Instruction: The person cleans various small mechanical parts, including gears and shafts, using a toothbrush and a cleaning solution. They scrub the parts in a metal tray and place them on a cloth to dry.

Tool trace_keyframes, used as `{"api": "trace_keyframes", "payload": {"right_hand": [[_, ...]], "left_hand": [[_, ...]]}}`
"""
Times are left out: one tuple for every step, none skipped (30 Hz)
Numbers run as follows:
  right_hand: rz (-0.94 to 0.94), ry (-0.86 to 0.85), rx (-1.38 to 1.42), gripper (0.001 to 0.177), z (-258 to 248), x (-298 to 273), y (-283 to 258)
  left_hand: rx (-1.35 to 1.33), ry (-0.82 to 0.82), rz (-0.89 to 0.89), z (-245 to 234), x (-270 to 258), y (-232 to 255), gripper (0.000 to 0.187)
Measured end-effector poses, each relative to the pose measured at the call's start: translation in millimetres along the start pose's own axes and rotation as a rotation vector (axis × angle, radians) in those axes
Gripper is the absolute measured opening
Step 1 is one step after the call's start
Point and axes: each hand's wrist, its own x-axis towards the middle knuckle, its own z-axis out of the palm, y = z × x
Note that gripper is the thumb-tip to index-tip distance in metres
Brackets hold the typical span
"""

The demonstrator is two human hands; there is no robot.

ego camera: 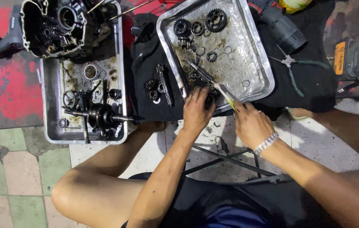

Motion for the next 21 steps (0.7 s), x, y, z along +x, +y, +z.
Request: {"api": "trace_keyframes", "payload": {"right_hand": [[0.040, -0.061, -0.004, 0.038, -3.9, -2.3, -0.9], [0.077, -0.124, -0.009, 0.040, -7.5, -7.0, -1.8], [0.114, -0.186, -0.014, 0.042, -8.9, -9.1, -3.0], [0.103, -0.152, 0.003, 0.040, -8.3, -4.5, -3.1], [0.092, -0.118, 0.021, 0.039, -6.0, 3.9, -2.8], [0.087, -0.083, 0.038, 0.037, -4.5, 5.5, -1.4], [0.079, -0.088, 0.021, 0.038, -4.0, 1.6, -0.6], [0.066, -0.088, 0.007, 0.038, -3.7, 1.1, -1.9], [0.053, -0.087, -0.008, 0.039, -4.3, 0.7, -3.7], [0.057, -0.099, -0.001, 0.040, -5.2, -2.4, -5.9], [0.061, -0.110, 0.006, 0.042, -7.2, -7.2, -6.8], [0.069, -0.119, 0.005, 0.043, -9.2, -9.2, -5.7], [0.134, -0.160, 0.036, 0.042, -8.3, -1.9, -3.3], [0.205, -0.202, 0.068, 0.041, -6.3, 8.6, 1.2], [0.276, -0.243, 0.100, 0.040, -3.0, 14.1, 5.0], [0.213, -0.168, 0.126, 0.039, -0.3, 15.3, 9.0], [0.150, -0.091, 0.152, 0.037, 0.4, 16.0, 15.0], [0.079, -0.020, 0.183, 0.036, 0.9, 17.5, 19.2], [0.071, 0.001, 0.201, 0.034, -0.2, 18.6, 23.5], [0.066, 0.020, 0.216, 0.033, -2.5, 18.0, 28.4], [0.062, 0.039, 0.230, 0.031, -4.0, 18.2, 31.1]], "left_hand": [[-0.001, -0.005, 0.005, -0.9, 0.5, 0.3, 0.056], [-0.001, -0.007, 0.007, -0.9, -0.6, 1.3, 0.056], [-0.001, -0.009, 0.008, -1.7, -1.4, 0.9, 0.057], [0.010, 0.011, 0.026, -1.4, -0.8, 0.7, 0.057], [0.022, 0.032, 0.044, -0.7, 0.3, 0.2, 0.058], [0.030, 0.049, 0.065, 1.1, -0.9, 1.1, 0.058], [0.012, 0.031, 0.042, 2.3, -3.5, 2.7, 0.057], [-0.002, 0.016, 0.024, 1.3, -2.5, 1.9, 0.056], [-0.015, 0.002, 0.006, 0.4, -0.9, 1.2, 0.054], [-0.003, 0.010, 0.007, -0.8, -2.0, 1.1, 0.052], [0.010, 0.018, 0.009, -0.4, -3.1, 2.2, 0.049], [0.015, 0.028, 0.013, 1.5, -2.1, 3.3, 0.047], [0.026, 0.031, 0.019, 0.9, -1.0, 2.4, 0.048], [0.033, 0.029, 0.025, 0.2, -1.5, 2.6, 0.049], [0.041, 0.026, 0.032, -0.5, -1.9, 3.9, 0.050], [0.026, 0.030, 0.034, -2.0, -1.6, 5.9, 0.050], [0.012, 0.033, 0.035, -4.6, -2.2, 8.8, 0.049], [0.007, 0.039, 0.030, -10.9, -2.1, 9.7, 0.049], [-0.005, 0.025, -0.027, -16.7, -0.4, 10.4, 0.048], [-0.021, 0.011, -0.086, -20.3, -0.6, 12.7, 0.047], [-0.037, -0.004, -0.145, -23.3, -0.4, 14.0, 0.046]]}}
